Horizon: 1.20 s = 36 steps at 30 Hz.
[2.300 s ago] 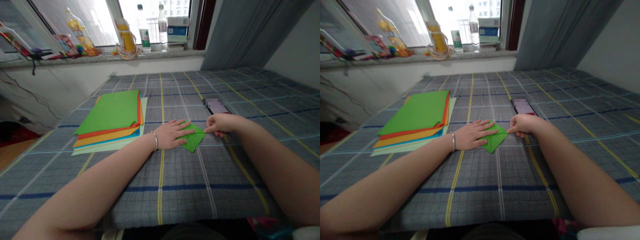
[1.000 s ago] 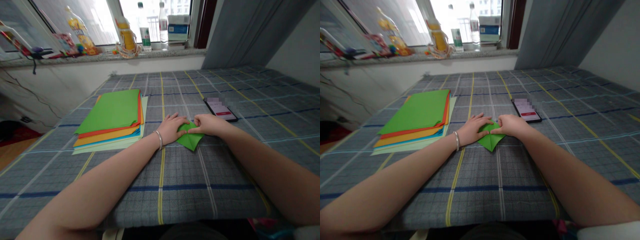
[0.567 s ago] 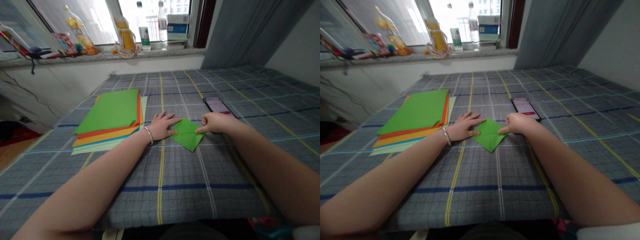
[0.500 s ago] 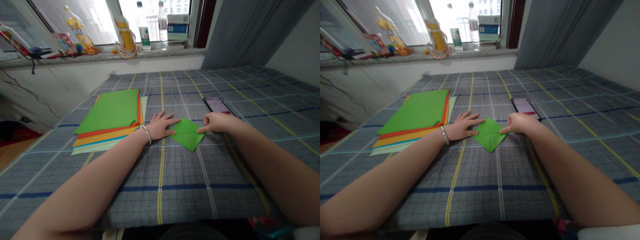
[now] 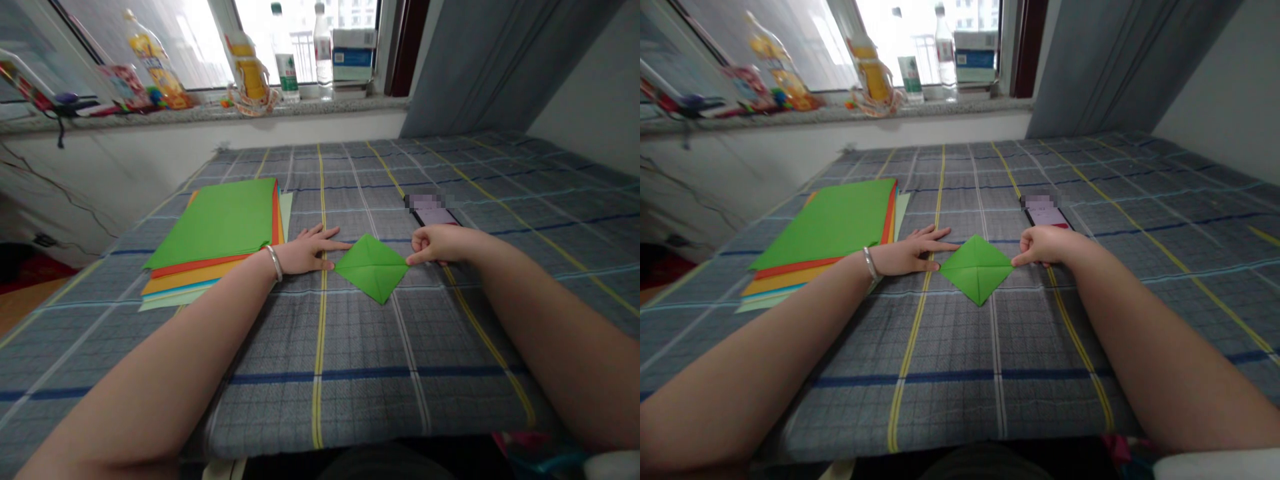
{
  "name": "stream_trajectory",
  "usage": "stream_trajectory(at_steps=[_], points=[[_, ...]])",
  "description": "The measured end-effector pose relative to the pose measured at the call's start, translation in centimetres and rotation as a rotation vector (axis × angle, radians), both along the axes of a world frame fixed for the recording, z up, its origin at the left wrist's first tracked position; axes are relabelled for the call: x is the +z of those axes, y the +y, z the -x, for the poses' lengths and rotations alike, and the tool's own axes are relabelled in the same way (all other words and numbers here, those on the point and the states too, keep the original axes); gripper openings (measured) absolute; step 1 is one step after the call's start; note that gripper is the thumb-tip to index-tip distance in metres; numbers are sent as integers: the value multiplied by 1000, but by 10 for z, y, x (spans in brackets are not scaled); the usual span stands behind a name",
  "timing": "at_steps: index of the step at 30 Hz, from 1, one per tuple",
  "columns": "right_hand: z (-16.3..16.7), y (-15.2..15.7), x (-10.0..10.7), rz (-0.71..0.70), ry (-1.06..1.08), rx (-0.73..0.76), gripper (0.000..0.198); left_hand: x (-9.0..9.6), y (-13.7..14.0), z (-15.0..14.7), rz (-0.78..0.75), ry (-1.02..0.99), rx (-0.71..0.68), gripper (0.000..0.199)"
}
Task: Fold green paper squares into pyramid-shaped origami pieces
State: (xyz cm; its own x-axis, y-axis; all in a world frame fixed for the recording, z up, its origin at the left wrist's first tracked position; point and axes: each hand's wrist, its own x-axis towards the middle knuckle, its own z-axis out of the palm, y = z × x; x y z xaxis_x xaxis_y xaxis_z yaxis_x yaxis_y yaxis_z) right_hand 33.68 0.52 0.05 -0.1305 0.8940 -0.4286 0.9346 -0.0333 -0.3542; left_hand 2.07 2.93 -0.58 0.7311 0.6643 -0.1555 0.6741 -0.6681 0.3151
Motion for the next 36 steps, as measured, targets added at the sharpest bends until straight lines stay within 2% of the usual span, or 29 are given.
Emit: stream_trajectory(at_steps=[10,13,17,22,29,36], points=[[3,-10,5,0,95,45,36,0,0,0,-3,-26,16,58],[14,-12,5,-101,75,68,37,-3,-4,-5,-59,-35,74,53],[30,-12,1,-287,36,98,33,-10,-13,-17,-202,-108,149,37],[44,-12,-4,-394,-27,87,34,-17,-21,-34,-256,-195,187,22],[49,-10,-4,-408,1,82,34,-17,-23,-40,-220,-308,245,13],[42,-13,-2,-317,323,38,30,-15,-21,-37,-330,-483,215,12]])
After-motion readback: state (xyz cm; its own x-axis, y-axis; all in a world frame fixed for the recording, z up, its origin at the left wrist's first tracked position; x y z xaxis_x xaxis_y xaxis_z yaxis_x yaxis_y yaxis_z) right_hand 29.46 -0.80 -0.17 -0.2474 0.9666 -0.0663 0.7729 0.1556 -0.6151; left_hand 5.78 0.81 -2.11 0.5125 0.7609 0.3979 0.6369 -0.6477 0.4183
